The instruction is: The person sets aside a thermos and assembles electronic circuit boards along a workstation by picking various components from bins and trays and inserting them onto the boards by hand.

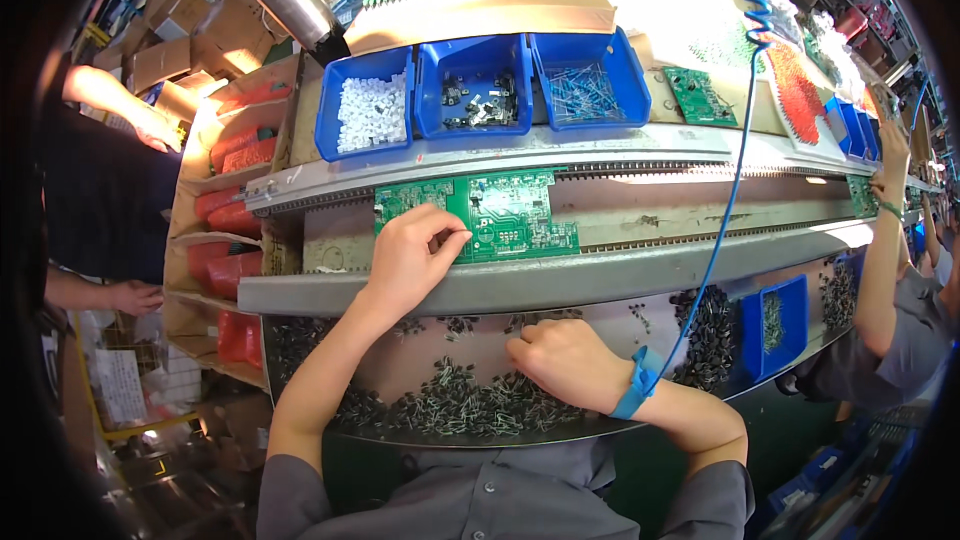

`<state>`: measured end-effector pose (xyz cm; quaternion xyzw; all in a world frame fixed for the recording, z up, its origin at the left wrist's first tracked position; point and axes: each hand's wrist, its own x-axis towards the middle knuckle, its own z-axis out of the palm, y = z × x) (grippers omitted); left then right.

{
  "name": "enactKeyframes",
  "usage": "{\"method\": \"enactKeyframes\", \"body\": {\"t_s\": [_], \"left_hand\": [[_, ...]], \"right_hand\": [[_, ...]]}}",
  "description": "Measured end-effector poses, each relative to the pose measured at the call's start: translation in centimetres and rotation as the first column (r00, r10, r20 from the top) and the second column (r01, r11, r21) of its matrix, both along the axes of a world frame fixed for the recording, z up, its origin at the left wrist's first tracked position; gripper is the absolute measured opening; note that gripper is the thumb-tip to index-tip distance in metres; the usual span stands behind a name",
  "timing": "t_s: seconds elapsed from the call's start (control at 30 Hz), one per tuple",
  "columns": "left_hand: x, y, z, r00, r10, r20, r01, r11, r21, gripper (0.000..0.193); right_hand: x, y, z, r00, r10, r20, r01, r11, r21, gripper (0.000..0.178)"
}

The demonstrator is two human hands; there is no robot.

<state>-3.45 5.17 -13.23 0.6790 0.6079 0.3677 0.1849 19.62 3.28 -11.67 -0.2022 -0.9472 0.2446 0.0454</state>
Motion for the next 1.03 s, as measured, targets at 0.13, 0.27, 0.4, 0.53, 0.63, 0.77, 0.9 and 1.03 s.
{"method": "enactKeyframes", "body": {"t_s": [0.13,0.27,0.4,0.53,0.63,0.77,0.9,1.03], "left_hand": [[-0.1,0.3,0.7,0.987,-0.047,-0.153,0.042,0.998,-0.037,0.01],[-0.4,0.3,0.7,0.985,-0.042,-0.165,0.035,0.998,-0.048,0.014],[-0.1,-1.7,3.1,0.997,-0.083,-0.007,0.082,0.992,-0.1,0.016],[-0.4,-5.5,3.7,0.884,-0.468,0.012,0.446,0.832,-0.329,0.015],[0.2,-7.7,2.0,0.855,-0.505,-0.113,0.407,0.791,-0.456,0.016],[1.4,-8.7,0.0,0.809,-0.537,-0.239,0.36,0.774,-0.522,0.018],[2.2,-9.2,-0.6,0.817,-0.508,-0.275,0.33,0.801,-0.5,0.018],[2.0,-9.2,-0.6,0.802,-0.533,-0.269,0.345,0.781,-0.52,0.017]], "right_hand": [[-0.2,-1.1,-2.0,0.997,0.0,0.071,-0.002,1.0,0.025,0.014],[-1.1,-1.5,-1.8,0.994,0.014,0.108,-0.011,1.0,-0.03,0.01],[-1.2,-1.0,-1.9,0.997,-0.012,0.082,0.016,0.999,-0.05,0.011],[-1.6,-0.9,-2.5,0.998,-0.067,-0.02,0.066,0.997,-0.047,0.012],[-1.8,-0.7,-2.4,0.999,-0.043,0.0,0.043,0.999,-0.026,0.011],[-1.7,-0.6,-2.6,1.0,-0.027,0.012,0.027,1.0,0.007,0.012],[-1.7,-0.6,-2.1,0.996,-0.082,-0.03,0.079,0.994,-0.08,0.015],[-1.6,0.0,-0.5,0.989,-0.059,-0.132,0.023,0.966,-0.259,0.028]]}}
